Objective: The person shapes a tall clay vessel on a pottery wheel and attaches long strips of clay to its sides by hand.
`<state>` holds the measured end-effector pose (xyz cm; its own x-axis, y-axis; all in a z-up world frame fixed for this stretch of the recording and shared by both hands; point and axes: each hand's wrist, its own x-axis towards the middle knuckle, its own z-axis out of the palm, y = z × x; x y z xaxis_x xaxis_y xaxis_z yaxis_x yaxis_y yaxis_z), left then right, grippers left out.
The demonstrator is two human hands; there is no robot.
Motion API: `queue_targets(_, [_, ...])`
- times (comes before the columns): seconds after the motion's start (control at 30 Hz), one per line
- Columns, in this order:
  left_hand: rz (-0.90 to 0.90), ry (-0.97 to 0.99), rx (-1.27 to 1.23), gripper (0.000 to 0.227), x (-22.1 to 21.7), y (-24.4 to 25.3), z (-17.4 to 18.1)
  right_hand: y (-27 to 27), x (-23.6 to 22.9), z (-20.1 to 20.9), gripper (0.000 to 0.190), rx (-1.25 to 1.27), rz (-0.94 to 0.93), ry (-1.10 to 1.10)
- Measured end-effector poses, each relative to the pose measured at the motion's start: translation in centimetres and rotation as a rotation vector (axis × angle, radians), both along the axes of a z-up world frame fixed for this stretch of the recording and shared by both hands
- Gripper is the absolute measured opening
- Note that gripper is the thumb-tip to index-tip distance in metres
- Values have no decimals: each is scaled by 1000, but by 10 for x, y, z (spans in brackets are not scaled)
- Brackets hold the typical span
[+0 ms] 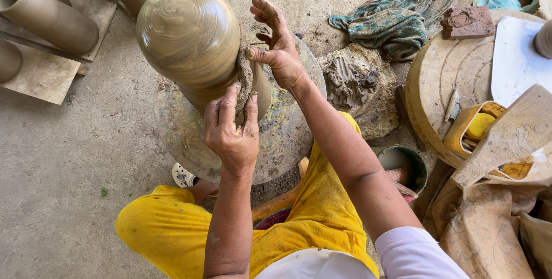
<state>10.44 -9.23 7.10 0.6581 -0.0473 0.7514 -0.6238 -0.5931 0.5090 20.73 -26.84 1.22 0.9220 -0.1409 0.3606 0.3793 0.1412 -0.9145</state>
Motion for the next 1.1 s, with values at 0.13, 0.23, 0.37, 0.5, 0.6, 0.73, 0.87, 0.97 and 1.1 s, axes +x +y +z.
queue_targets(0.13, [-2,6,0,36,0,0,1,-5,6,-4,118,166,109,-30])
queue_targets(0.23, [2,6,0,35,1,3,-1,-1,16,-7,119,123,64,-4])
queue_targets(0.37, [19,33,18,39,0,3,-7,0,12,-9,114,21,-61,-56])
queue_targets(0.5, [-44,64,-157,52,-1,3,-10,-6,-12,2,67,-496,-423,-402])
queue_targets(0.6, [-83,176,-256,51,-8,8,-14,-8,-32,14,27,-852,-520,-706])
queue_targets(0.73, [-99,166,-266,52,-7,7,-14,-15,-35,43,15,-1015,-465,-942])
queue_targets(0.87, [-77,195,-287,49,-7,9,-16,-11,-34,62,18,-1104,-431,-997])
queue_targets(0.97, [-73,267,-333,47,-6,10,-17,-10,-40,65,20,-1104,-438,-984])
queue_targets(1.1, [-73,202,-301,50,-7,15,-18,-7,-46,63,22,-1085,-431,-995])
